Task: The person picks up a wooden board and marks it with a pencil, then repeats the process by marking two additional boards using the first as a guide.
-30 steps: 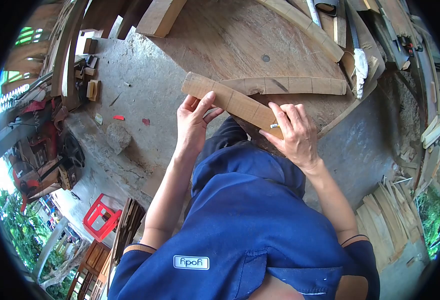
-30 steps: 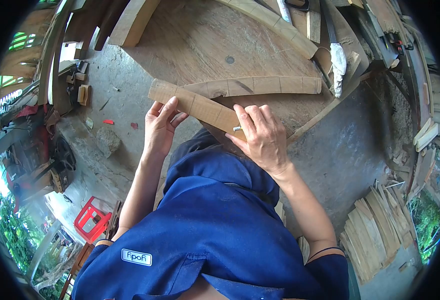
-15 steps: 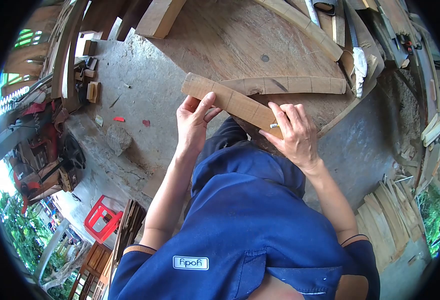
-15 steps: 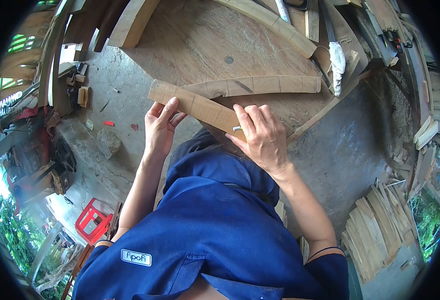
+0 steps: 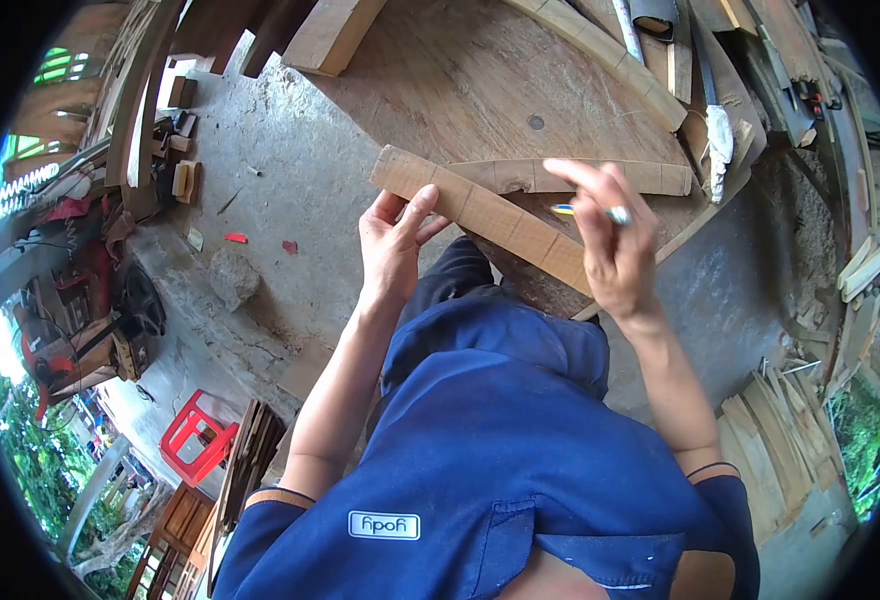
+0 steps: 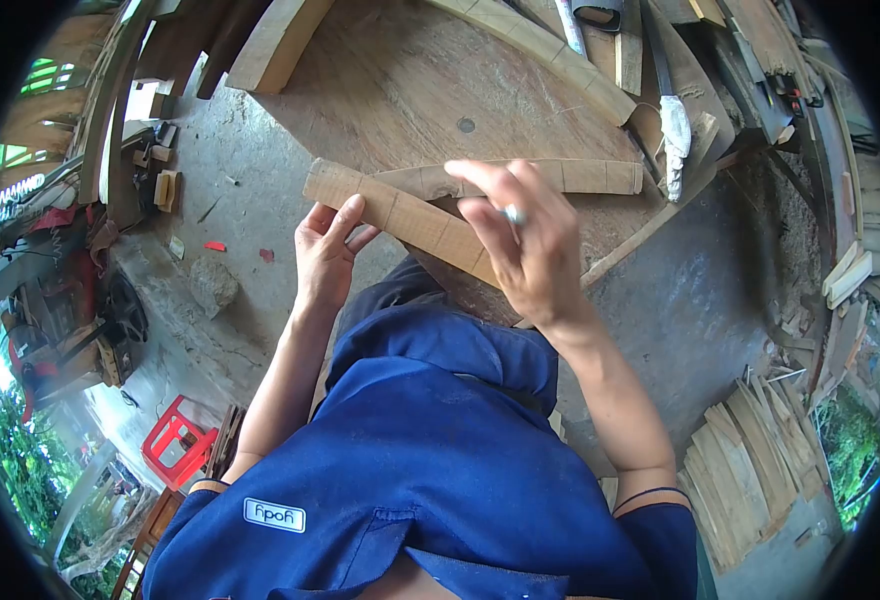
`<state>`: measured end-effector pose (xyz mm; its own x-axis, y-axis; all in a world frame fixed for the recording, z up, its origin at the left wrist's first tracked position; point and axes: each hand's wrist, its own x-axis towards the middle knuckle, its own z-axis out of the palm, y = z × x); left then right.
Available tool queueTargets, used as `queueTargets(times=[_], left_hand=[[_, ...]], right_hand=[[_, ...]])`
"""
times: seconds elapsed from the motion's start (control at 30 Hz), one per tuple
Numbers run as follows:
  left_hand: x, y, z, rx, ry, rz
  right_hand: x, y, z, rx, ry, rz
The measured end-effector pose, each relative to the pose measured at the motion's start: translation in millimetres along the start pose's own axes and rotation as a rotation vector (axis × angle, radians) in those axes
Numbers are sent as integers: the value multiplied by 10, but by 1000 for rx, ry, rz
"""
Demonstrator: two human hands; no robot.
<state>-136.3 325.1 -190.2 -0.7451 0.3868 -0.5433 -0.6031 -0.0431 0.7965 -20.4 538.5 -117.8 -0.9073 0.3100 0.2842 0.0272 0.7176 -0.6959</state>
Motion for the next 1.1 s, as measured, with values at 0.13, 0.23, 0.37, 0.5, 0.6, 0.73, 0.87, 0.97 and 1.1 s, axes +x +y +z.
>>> queueTargets(times=[0.13,0.23,0.37,0.5,0.6,0.73,0.87,0.97,1.1], left_hand=[[10,-2,-7,-1,3,-1],[17,-14,0,-9,14,11],[33,-56,-25,-21,14,20],[37,-50,-27,-18,9,22],[40,-63,-31,-24,12,22],[32,-52,-10,-35,11,28],[26,-54,-12,-17,30,21],[27,-36,5,-10,22,20],[17,-39,14,-13,22,29]], right_hand=[[189,2,458,417,-75,254],[228,-4,592,452,-90,229],[238,15,700,405,-94,207],[282,-19,743,375,-78,145],[276,18,752,308,-87,79],[217,51,588,303,-104,50],[206,83,536,330,-154,98],[306,94,663,355,-145,76],[327,90,688,383,-136,56]])
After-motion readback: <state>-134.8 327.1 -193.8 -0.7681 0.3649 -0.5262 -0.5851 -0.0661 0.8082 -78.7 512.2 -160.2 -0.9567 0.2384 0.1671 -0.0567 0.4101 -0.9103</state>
